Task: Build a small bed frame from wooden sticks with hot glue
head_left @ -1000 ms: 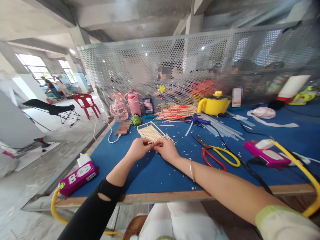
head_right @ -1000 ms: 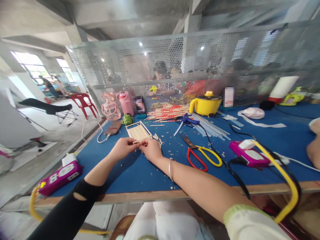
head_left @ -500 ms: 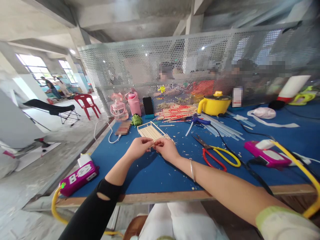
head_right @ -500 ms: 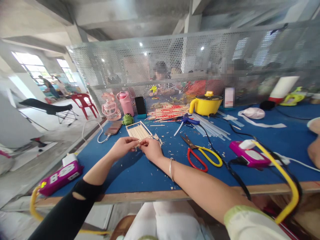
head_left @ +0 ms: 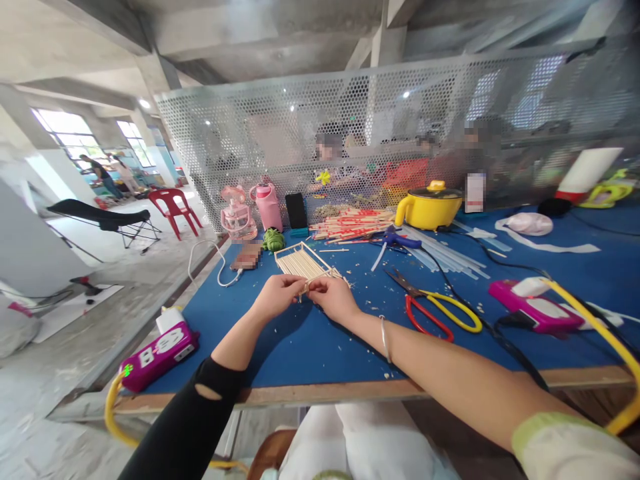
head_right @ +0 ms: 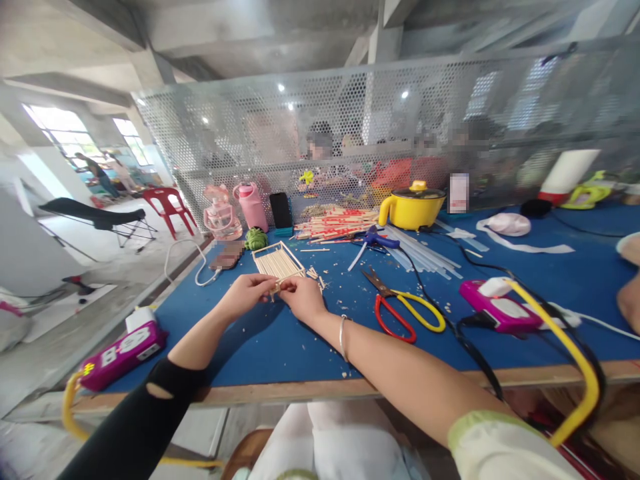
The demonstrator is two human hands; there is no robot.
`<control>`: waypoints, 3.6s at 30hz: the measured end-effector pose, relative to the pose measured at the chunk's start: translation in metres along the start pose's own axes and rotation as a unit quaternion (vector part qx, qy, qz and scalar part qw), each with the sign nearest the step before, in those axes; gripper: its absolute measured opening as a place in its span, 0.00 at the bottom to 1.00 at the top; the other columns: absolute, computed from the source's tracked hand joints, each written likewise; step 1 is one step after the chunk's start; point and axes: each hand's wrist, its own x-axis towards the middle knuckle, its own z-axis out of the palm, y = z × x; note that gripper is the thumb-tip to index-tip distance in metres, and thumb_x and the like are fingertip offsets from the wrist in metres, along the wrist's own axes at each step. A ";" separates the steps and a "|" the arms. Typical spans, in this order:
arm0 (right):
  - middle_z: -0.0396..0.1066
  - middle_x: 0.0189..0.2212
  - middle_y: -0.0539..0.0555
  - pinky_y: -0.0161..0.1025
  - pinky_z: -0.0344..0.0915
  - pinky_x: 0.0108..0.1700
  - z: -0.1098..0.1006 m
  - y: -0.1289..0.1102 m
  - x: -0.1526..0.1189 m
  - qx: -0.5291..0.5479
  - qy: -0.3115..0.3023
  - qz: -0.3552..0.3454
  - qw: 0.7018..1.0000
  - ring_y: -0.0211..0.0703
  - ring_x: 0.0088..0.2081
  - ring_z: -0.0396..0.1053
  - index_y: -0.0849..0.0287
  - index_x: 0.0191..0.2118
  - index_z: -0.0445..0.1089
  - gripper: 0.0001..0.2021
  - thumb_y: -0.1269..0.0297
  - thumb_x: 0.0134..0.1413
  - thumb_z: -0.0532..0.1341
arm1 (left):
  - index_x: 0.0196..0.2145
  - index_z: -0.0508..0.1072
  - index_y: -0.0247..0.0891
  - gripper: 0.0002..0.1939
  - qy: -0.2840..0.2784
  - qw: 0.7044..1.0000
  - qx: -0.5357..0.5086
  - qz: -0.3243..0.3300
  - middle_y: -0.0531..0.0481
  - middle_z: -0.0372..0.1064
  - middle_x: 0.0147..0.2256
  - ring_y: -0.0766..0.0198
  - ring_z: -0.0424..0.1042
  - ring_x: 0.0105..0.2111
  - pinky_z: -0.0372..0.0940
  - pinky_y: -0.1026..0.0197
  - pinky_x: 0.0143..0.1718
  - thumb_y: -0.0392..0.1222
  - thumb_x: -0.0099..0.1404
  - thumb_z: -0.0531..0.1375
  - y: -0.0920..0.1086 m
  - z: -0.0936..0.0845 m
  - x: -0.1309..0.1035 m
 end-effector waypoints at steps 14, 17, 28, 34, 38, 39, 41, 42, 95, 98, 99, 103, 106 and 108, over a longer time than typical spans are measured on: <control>0.73 0.21 0.49 0.33 0.62 0.27 -0.001 0.000 0.000 0.009 0.004 -0.001 1.000 0.37 0.23 0.67 0.58 0.31 0.76 0.09 0.70 0.43 0.59 | 0.35 0.77 0.30 0.18 0.023 0.999 0.028 0.000 0.49 0.71 0.24 0.69 0.63 0.20 0.60 0.66 0.24 0.48 0.55 0.58 0.003 0.003 -0.001; 0.73 0.20 0.50 0.33 0.62 0.26 -0.001 0.002 0.001 0.012 0.008 -0.001 1.000 0.37 0.22 0.67 0.59 0.31 0.76 0.09 0.70 0.43 0.59 | 0.33 0.78 0.32 0.17 0.027 0.998 0.058 0.017 0.52 0.69 0.21 0.68 0.62 0.20 0.57 0.66 0.23 0.48 0.55 0.57 0.004 0.003 -0.003; 0.73 0.20 0.50 0.33 0.64 0.27 -0.014 -0.006 0.006 -0.032 0.023 -0.005 0.999 0.37 0.21 0.68 0.60 0.30 0.75 0.07 0.66 0.46 0.60 | 0.32 0.78 0.33 0.20 0.046 0.989 0.137 0.040 0.53 0.67 0.19 0.67 0.60 0.19 0.53 0.65 0.22 0.53 0.55 0.57 0.008 0.003 -0.006; 0.73 0.20 0.49 0.31 0.61 0.24 -0.061 -0.013 0.016 -0.112 0.050 0.009 0.992 0.35 0.20 0.67 0.61 0.33 0.73 0.07 0.68 0.43 0.61 | 0.30 0.78 0.34 0.19 0.061 0.986 0.149 0.033 0.53 0.66 0.17 0.68 0.58 0.18 0.53 0.65 0.22 0.53 0.55 0.57 0.009 0.004 -0.006; 0.71 0.18 0.49 0.32 0.57 0.24 -0.063 -0.021 0.007 -0.182 0.053 -0.024 0.982 0.37 0.21 0.65 0.59 0.26 0.73 0.04 0.65 0.41 0.63 | 0.29 0.78 0.34 0.19 0.065 0.985 0.155 0.035 0.52 0.67 0.18 0.67 0.59 0.18 0.53 0.65 0.21 0.52 0.55 0.56 0.009 0.004 -0.007; 0.72 0.20 0.50 0.33 0.57 0.26 -0.060 -0.023 0.004 -0.197 0.058 -0.036 0.978 0.37 0.22 0.66 0.58 0.25 0.73 0.04 0.64 0.42 0.62 | 0.29 0.78 0.33 0.19 0.066 0.985 0.157 0.036 0.52 0.67 0.18 0.67 0.59 0.18 0.53 0.65 0.21 0.52 0.55 0.56 0.008 0.004 -0.007; 0.73 0.21 0.50 0.34 0.57 0.28 -0.051 -0.027 -0.002 -0.221 0.052 -0.058 0.972 0.39 0.24 0.66 0.57 0.26 0.74 0.05 0.64 0.44 0.61 | 0.29 0.78 0.34 0.18 0.064 0.984 0.160 0.040 0.52 0.67 0.18 0.68 0.59 0.18 0.53 0.65 0.21 0.52 0.56 0.56 0.007 0.004 -0.006; 0.73 0.21 0.50 0.34 0.57 0.29 -0.046 -0.028 -0.003 -0.229 0.040 -0.069 0.970 0.39 0.24 0.67 0.56 0.26 0.74 0.05 0.65 0.45 0.61 | 0.29 0.78 0.34 0.18 0.063 0.984 0.162 0.042 0.52 0.67 0.18 0.68 0.59 0.18 0.53 0.65 0.21 0.51 0.56 0.56 0.007 0.004 -0.006; 0.69 0.14 0.46 0.31 0.54 0.23 -0.053 -0.032 -0.006 -0.283 -0.060 -0.076 0.954 0.35 0.19 0.65 0.56 0.19 0.74 0.08 0.69 0.42 0.59 | 0.25 0.73 0.35 0.18 -0.005 0.981 0.162 0.110 0.55 0.61 0.18 0.69 0.56 0.19 0.49 0.66 0.22 0.50 0.60 0.52 0.005 0.004 -0.011; 0.72 0.17 0.47 0.31 0.53 0.23 -0.023 -0.026 -0.012 -0.269 -0.053 -0.058 0.960 0.36 0.21 0.66 0.56 0.22 0.75 0.07 0.67 0.44 0.60 | 0.25 0.73 0.34 0.17 -0.009 0.980 0.163 0.110 0.55 0.61 0.19 0.69 0.56 0.20 0.49 0.66 0.22 0.49 0.60 0.52 0.004 0.003 -0.010; 0.73 0.18 0.48 0.31 0.53 0.24 -0.016 -0.023 -0.013 -0.267 -0.041 -0.051 0.962 0.36 0.22 0.67 0.56 0.24 0.76 0.08 0.65 0.45 0.60 | 0.26 0.74 0.34 0.17 -0.009 0.980 0.163 0.110 0.55 0.62 0.19 0.69 0.56 0.20 0.49 0.66 0.22 0.49 0.60 0.52 0.004 0.003 -0.010; 0.75 0.22 0.51 0.32 0.53 0.25 -0.003 -0.016 -0.014 -0.272 -0.011 -0.031 0.962 0.38 0.25 0.69 0.56 0.28 0.77 0.11 0.60 0.51 0.58 | 0.26 0.74 0.34 0.16 -0.008 0.981 0.159 0.110 0.55 0.62 0.20 0.68 0.58 0.22 0.51 0.66 0.24 0.48 0.59 0.54 0.004 0.002 -0.009; 0.76 0.24 0.52 0.33 0.54 0.27 -0.004 -0.017 -0.015 -0.288 -0.002 -0.027 0.957 0.39 0.27 0.70 0.55 0.30 0.77 0.12 0.60 0.53 0.56 | 0.26 0.74 0.34 0.16 -0.007 0.984 0.144 0.104 0.55 0.64 0.20 0.68 0.59 0.22 0.52 0.66 0.24 0.49 0.58 0.55 0.002 0.001 -0.009; 0.77 0.26 0.52 0.33 0.55 0.29 -0.004 -0.019 -0.016 -0.303 0.004 -0.027 0.953 0.40 0.29 0.70 0.55 0.30 0.77 0.12 0.61 0.53 0.56 | 0.28 0.75 0.34 0.17 -0.004 0.988 0.126 0.095 0.54 0.65 0.20 0.68 0.60 0.22 0.53 0.66 0.24 0.51 0.58 0.56 0.000 0.001 -0.008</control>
